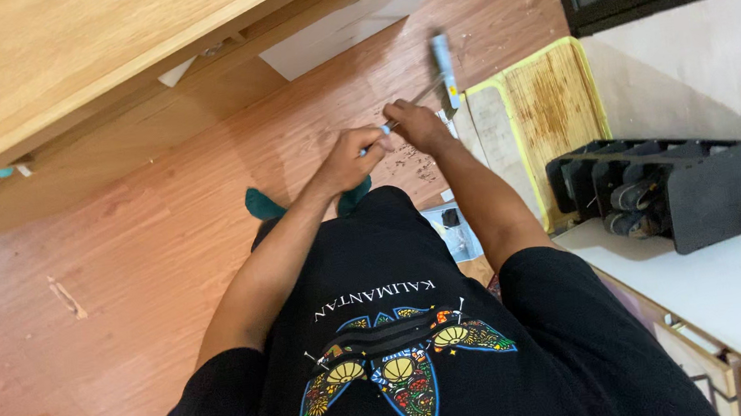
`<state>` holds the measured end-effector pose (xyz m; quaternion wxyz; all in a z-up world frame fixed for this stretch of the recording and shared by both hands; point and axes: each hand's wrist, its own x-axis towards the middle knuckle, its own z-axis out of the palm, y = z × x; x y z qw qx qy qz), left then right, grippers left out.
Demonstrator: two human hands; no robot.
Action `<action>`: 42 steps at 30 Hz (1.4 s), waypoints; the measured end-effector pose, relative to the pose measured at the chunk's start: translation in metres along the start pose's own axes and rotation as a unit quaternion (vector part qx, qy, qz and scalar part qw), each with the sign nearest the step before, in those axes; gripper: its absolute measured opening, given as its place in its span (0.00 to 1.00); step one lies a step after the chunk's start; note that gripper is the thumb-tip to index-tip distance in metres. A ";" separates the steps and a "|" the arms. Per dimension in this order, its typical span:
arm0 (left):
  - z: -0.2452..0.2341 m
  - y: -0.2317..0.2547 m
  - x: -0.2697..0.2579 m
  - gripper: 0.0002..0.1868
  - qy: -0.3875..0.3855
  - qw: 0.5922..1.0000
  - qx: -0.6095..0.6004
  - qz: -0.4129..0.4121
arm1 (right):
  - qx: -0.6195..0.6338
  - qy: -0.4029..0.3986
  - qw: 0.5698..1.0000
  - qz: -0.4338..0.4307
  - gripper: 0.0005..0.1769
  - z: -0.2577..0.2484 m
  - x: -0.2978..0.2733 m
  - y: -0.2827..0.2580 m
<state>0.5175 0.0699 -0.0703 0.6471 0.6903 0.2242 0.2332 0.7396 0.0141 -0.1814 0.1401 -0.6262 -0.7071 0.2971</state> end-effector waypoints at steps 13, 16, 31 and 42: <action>-0.037 0.065 -0.060 0.17 0.126 0.988 -0.090 0.000 | 0.003 0.051 0.997 -0.054 0.15 -0.023 0.002 -0.134; -0.043 0.078 -0.099 0.17 0.182 0.973 -0.136 0.042 | -0.016 0.007 0.996 -0.091 0.12 -0.009 0.011 -0.172; -0.055 0.030 -0.296 0.23 0.383 0.903 -0.192 0.034 | 0.099 -0.140 0.971 -0.166 0.16 0.136 0.010 -0.304; -0.110 0.014 -0.383 0.18 0.406 0.913 -0.033 0.003 | 0.149 -0.073 0.960 -0.225 0.14 0.286 0.027 -0.328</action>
